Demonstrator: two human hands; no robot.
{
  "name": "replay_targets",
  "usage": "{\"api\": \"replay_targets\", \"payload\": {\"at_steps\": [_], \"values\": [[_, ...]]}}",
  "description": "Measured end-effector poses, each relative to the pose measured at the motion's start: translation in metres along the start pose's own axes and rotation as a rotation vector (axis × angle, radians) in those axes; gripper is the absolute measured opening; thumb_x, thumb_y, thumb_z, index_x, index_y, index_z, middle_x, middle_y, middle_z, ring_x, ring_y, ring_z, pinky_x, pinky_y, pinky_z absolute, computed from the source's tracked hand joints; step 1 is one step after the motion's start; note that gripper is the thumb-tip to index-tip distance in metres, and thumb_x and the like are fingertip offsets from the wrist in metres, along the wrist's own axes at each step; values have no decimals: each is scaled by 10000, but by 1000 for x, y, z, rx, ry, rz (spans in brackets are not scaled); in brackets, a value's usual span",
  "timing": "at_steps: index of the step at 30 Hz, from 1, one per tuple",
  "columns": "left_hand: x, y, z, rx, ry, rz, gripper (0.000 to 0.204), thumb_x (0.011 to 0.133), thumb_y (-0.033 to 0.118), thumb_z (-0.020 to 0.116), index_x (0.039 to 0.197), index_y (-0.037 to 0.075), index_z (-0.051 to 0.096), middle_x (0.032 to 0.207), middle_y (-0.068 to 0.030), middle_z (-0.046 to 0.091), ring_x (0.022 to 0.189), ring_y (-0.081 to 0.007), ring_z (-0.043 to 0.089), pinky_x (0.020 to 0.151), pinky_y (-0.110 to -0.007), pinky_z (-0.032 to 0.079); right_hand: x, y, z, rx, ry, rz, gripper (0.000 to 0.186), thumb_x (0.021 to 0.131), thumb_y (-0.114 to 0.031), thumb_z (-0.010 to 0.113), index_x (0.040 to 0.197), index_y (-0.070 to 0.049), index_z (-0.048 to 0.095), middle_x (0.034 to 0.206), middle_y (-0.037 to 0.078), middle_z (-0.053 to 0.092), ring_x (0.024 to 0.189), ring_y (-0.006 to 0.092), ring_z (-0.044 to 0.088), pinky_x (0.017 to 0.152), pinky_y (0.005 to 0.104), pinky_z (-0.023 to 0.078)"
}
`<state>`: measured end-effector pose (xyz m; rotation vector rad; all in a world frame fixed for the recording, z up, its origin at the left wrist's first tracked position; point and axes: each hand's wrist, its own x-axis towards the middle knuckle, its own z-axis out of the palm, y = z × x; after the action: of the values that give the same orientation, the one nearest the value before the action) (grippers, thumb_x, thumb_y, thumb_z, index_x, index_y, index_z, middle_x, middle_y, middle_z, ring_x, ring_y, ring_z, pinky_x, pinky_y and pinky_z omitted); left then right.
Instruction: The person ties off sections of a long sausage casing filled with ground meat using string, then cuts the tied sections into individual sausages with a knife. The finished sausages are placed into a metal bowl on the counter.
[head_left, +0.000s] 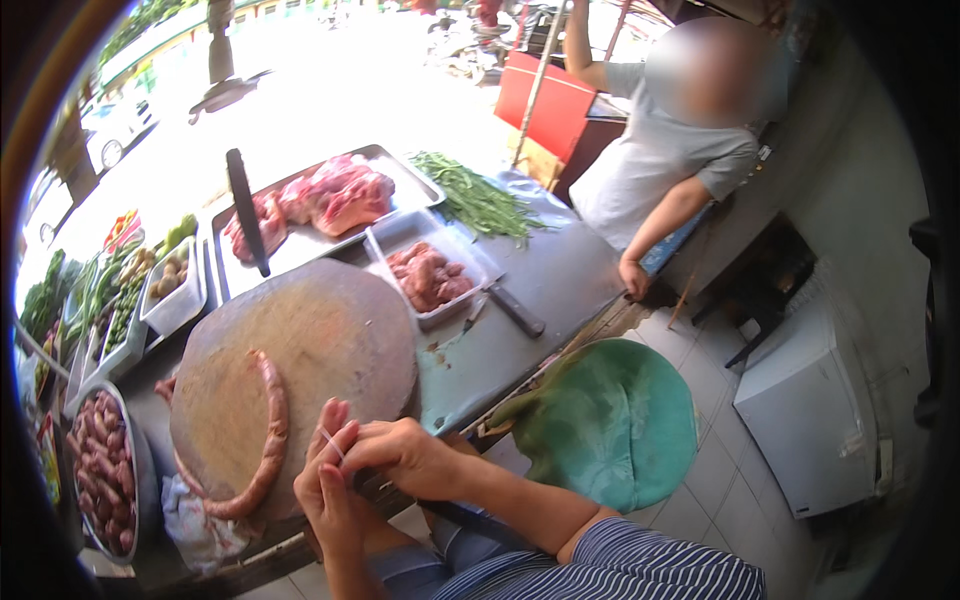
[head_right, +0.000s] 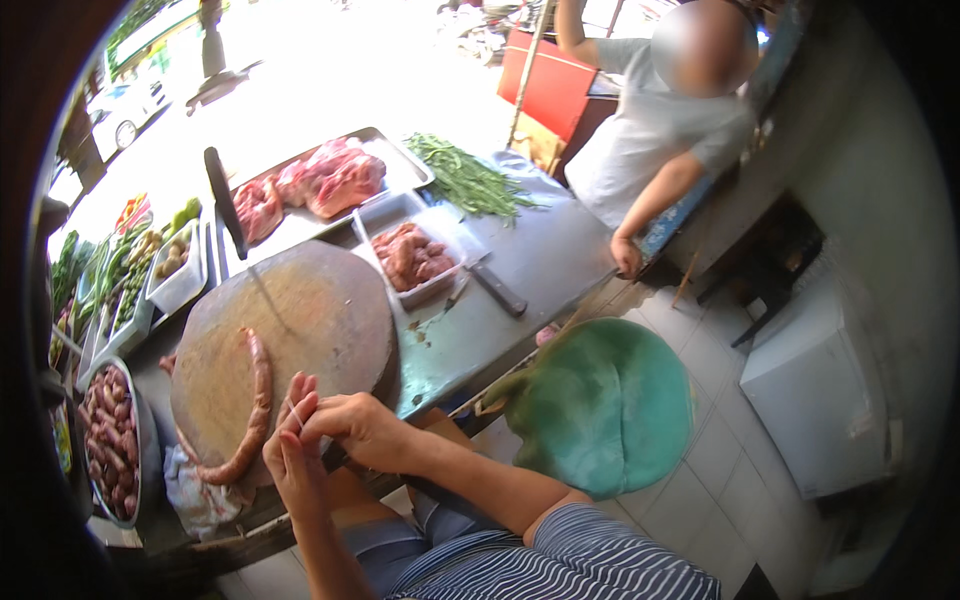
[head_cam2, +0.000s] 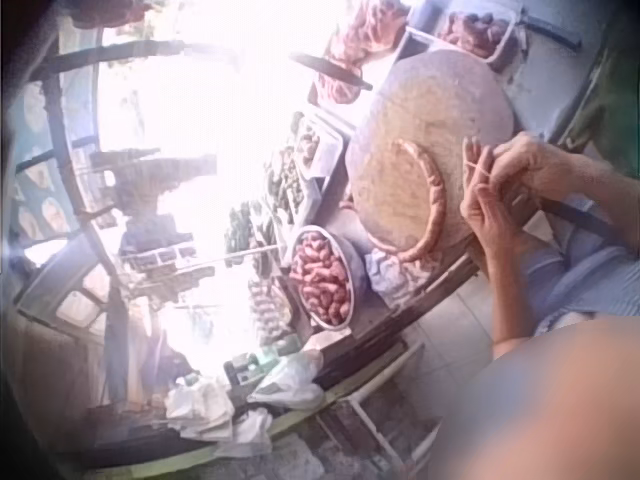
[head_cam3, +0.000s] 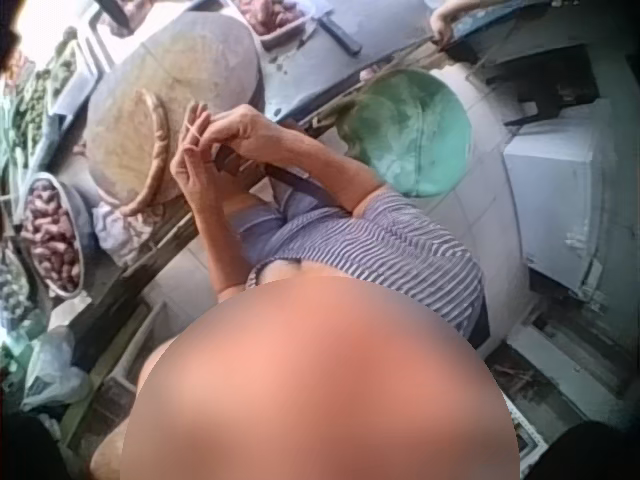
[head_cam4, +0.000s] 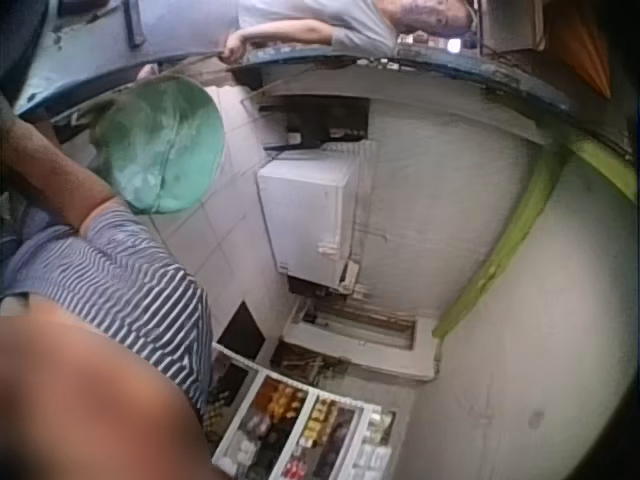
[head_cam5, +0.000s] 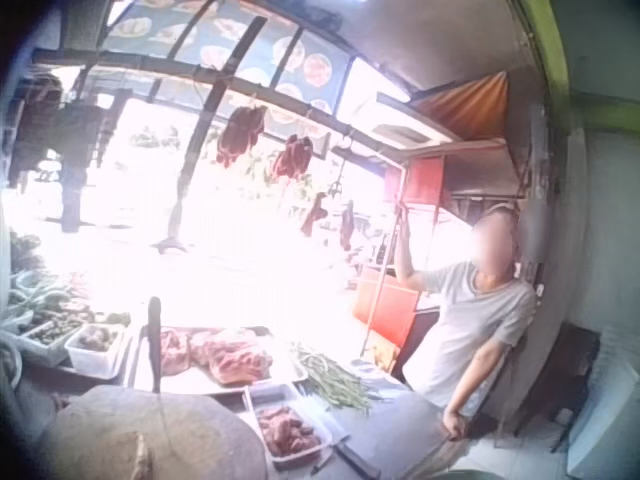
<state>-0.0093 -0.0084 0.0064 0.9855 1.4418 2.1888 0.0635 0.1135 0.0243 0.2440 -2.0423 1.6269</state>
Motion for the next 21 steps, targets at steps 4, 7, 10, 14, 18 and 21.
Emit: {"api": "replay_targets", "payload": {"at_steps": [4,7,10,14,18,21], "values": [[-2,-6,-17,-503,180,-66,422,1044,312,483,988,-67,662,999,-172,683,957,-254,665,881,-364,521,-9,-8,-9,452,45,416,247,864,111,592,1036,-12,719,954,50,694,722,68,610,635,208,509],[8,-3,-45,632,352,-75,355,893,112,685,1183,-79,606,1116,-164,652,1044,-253,603,898,-368,474,-11,0,-18,478,96,378,345,952,-122,630,1272,5,616,1131,113,688,635,22,552,545,169,451],[16,-1,-71,1555,207,-29,663,833,257,741,1350,-71,487,1308,-187,566,1200,-327,504,994,-406,420,-11,8,-23,387,110,369,502,957,-363,615,1266,32,611,1093,160,688,622,51,567,511,170,431],[24,-17,-93,1648,12,-184,427,834,244,707,1142,-33,600,1132,-186,620,1093,-355,555,941,-414,454,-15,11,-21,315,42,447,392,1005,-266,563,1273,15,615,1081,114,687,674,45,560,577,173,462],[44,-21,-116,1373,120,-275,200,913,155,562,999,-22,596,949,-181,622,950,-364,589,837,-459,469,-21,10,-14,288,-1,658,291,982,-143,584,1240,-17,634,1000,63,702,794,73,607,670,235,522],[67,7,-143,426,366,-555,335,1005,337,510,1145,70,656,599,105,366,431,5,303,364,-156,221,-19,16,-7,195,-101,526,330,960,-162,633,1236,19,621,968,116,735,820,82,636,686,241,524]]}}
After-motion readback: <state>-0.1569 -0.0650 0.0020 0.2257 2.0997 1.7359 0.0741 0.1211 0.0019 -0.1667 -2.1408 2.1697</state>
